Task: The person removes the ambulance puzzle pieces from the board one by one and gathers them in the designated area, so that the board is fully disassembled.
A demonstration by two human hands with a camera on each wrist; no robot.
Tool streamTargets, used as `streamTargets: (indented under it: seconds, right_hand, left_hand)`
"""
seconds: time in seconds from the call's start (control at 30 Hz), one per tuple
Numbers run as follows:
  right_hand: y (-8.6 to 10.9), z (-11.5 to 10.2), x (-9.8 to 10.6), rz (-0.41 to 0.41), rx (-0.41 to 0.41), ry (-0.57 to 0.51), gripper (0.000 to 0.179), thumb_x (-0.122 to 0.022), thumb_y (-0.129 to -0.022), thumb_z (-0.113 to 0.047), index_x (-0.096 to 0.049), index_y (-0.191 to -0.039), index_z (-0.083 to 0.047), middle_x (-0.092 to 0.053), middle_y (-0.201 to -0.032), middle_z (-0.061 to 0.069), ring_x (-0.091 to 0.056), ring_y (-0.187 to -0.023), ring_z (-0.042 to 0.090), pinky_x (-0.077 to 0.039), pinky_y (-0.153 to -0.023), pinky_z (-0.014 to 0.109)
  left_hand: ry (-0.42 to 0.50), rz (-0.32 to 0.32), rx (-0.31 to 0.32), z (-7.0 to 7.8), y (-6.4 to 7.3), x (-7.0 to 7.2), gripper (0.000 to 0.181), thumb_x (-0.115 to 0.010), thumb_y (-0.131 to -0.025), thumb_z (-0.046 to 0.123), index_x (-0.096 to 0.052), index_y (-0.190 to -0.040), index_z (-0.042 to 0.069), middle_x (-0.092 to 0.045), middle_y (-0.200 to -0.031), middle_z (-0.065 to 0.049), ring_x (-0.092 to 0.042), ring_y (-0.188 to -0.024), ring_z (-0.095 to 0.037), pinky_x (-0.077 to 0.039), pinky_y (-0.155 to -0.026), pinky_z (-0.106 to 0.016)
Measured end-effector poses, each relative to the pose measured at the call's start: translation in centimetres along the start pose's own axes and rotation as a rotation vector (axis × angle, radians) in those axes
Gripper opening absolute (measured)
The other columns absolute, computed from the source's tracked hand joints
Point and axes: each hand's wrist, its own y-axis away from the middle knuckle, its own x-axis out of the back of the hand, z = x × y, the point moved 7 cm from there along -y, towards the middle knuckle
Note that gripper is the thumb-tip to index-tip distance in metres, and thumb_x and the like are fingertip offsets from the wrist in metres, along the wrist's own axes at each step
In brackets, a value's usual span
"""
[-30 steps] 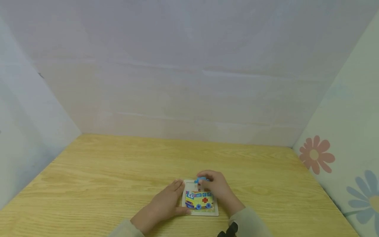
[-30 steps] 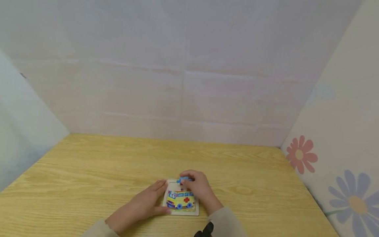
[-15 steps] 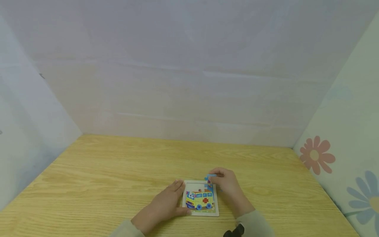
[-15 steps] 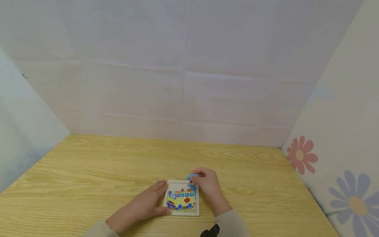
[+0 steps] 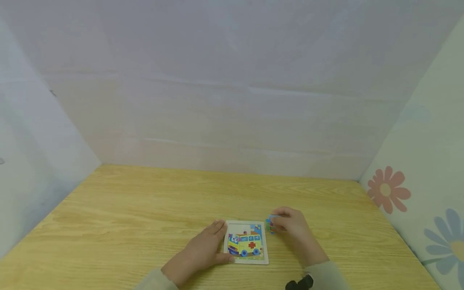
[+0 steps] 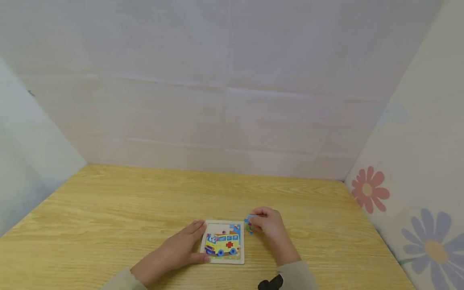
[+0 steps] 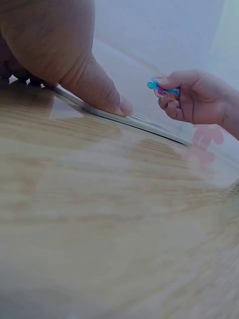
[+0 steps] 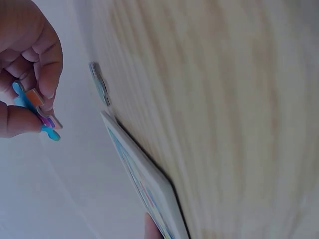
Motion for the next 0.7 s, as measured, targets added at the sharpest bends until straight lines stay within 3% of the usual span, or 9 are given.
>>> streamTargets:
  seconds: [0.13,0.43,0.7]
  right_hand:
    - [0.0,0.5,1.1,0.005,-0.011,-0.002,0.018,-0.064,-0.082,-0.005,-0.065,-0.097,0.004,-0.061,-0.072,0.004,-0.056,-0.067,0.016,-0.049,-0.062,0.027]
    - [-0.3,2.0,2.5,-0.013,-0.07,-0.119,0.019,-0.064,-0.08,0.001,-0.062,-0.097,0.01,-0.061,-0.071,0.003,-0.053,-0.061,0.014,-0.049,-0.057,0.024]
    - [-0.4,2.3,3.1,-0.029,-0.083,0.047,0.016,-0.065,-0.081,-0.002,-0.065,-0.095,0.007,-0.065,-0.073,0.004,-0.059,-0.066,0.014,-0.051,-0.06,0.023]
  left_hand:
    - [-0.01,-0.008,0.01,-0.1,-0.1,-0.2,0.094,-0.061,-0.077,0.06,-0.036,-0.138,-0.006,-0.032,-0.147,-0.02,-0.028,-0.136,-0.036,-0.029,-0.109,-0.048]
    - [-0.003,-0.009,0.009,-0.1,-0.1,-0.2,0.093,-0.061,-0.077,0.06,-0.036,-0.138,-0.006,-0.031,-0.147,-0.02,-0.028,-0.136,-0.037,-0.029,-0.108,-0.049]
    - [-0.003,-0.01,0.01,-0.1,0.0,-0.1,0.093,-0.061,-0.077,0.06,-0.036,-0.139,-0.005,-0.031,-0.147,-0.02,-0.028,-0.136,-0.036,-0.029,-0.108,-0.049]
